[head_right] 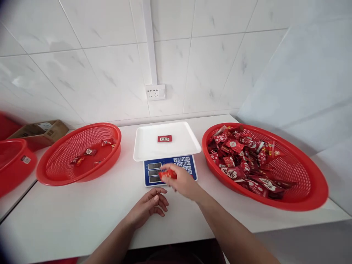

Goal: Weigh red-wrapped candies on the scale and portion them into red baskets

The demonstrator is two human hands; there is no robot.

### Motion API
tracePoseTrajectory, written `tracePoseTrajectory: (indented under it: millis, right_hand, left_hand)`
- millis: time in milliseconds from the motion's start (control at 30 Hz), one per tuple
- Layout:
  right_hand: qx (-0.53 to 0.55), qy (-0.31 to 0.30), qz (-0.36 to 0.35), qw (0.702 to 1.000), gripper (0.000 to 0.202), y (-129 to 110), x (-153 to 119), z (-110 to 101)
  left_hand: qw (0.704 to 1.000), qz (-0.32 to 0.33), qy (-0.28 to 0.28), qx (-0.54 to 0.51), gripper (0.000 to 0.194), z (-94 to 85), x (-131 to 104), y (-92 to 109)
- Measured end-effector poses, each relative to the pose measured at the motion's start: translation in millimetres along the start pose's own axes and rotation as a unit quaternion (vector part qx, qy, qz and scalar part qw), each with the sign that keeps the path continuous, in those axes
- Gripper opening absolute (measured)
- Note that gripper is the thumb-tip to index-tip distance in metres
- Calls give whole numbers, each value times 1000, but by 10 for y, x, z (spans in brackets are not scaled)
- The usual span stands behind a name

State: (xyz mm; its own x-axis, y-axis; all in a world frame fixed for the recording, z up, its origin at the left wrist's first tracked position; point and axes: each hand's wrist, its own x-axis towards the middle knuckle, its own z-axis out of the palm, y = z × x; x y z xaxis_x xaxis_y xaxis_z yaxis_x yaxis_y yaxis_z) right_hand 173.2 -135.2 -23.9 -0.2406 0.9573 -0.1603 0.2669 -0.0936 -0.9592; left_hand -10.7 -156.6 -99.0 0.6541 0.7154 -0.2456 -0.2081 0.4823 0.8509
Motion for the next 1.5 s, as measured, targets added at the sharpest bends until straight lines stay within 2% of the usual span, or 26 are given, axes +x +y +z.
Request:
tracePoseTrajectory:
  millis: [133, 233, 300, 400, 500, 633, 733, 833, 933, 1000, 1067, 1133, 1267, 1333, 1367, 1433, 1500]
  right_hand:
    - [96, 114, -86, 985, 51, -218, 312, -149]
    - [140, 163, -115, 970, 55, -204, 390, -176]
    - [165, 159, -104, 968, 53, -118, 334, -162]
    - [176, 91, -60, 978, 52, 7, 179, -136]
    - [117, 64, -31, 991, 62, 12, 90, -142]
    - [-33, 146, -38, 988, 69, -117, 216, -220]
    - [-140, 179, -64, 972, 61, -191, 420, -272]
    - [-231, 188, -131, 946, 59, -190, 550, -279]
    - [-312, 218, -172, 909, 56, -135, 454, -296]
    - [-338, 219, -166, 900, 53, -97, 265, -364]
    - [-349, 217, -146, 900, 50, -66, 30, -510]
    - [-364, 233, -112, 895, 48, -31, -194, -753]
    - [-403, 272, 9, 874, 49, 140, -530, -1505]
    - [-408, 258, 131, 866, 52, 282, -648, -1919]
    - [-401, 254, 166, 865, 51, 359, -695, -2104]
    - [-382, 238, 209, 868, 36, 505, -761, -2397]
    - [-359, 217, 221, 880, 17, 633, -782, -2574]
  left_hand:
    - [999, -7, -8, 31, 38, 13, 7, -17]
    - [999, -12, -7, 51, 39, 6, -4, -16]
    - [999, -12, -5, 53, 39, 1, -13, -11]
    - [998, -10, -6, 56, 39, 4, -14, -2]
    - [997, -19, -24, 69, 40, 14, 2, 3]
    - [997, -22, -32, 73, 40, 12, 19, 1]
    - [997, -21, -20, 69, 40, -5, 14, -6]
    - [998, -21, -11, 61, 39, -24, 6, -13]
    - [998, -21, -7, 58, 38, -33, 6, -14]
    - [997, -23, -12, 67, 38, -30, 7, -10]
    - [996, -24, -17, 81, 38, -23, 6, -1]
    - [995, -25, -19, 95, 37, -15, 6, 12]
    - [992, -35, -31, 116, 37, -7, 19, 33]
    - [990, -41, -38, 127, 40, -3, 28, 32]
    - [990, -44, -39, 132, 41, 1, 32, 29]
    - [989, -47, -30, 137, 43, 12, 38, 23]
    - [990, -45, -9, 137, 44, 26, 43, 18]
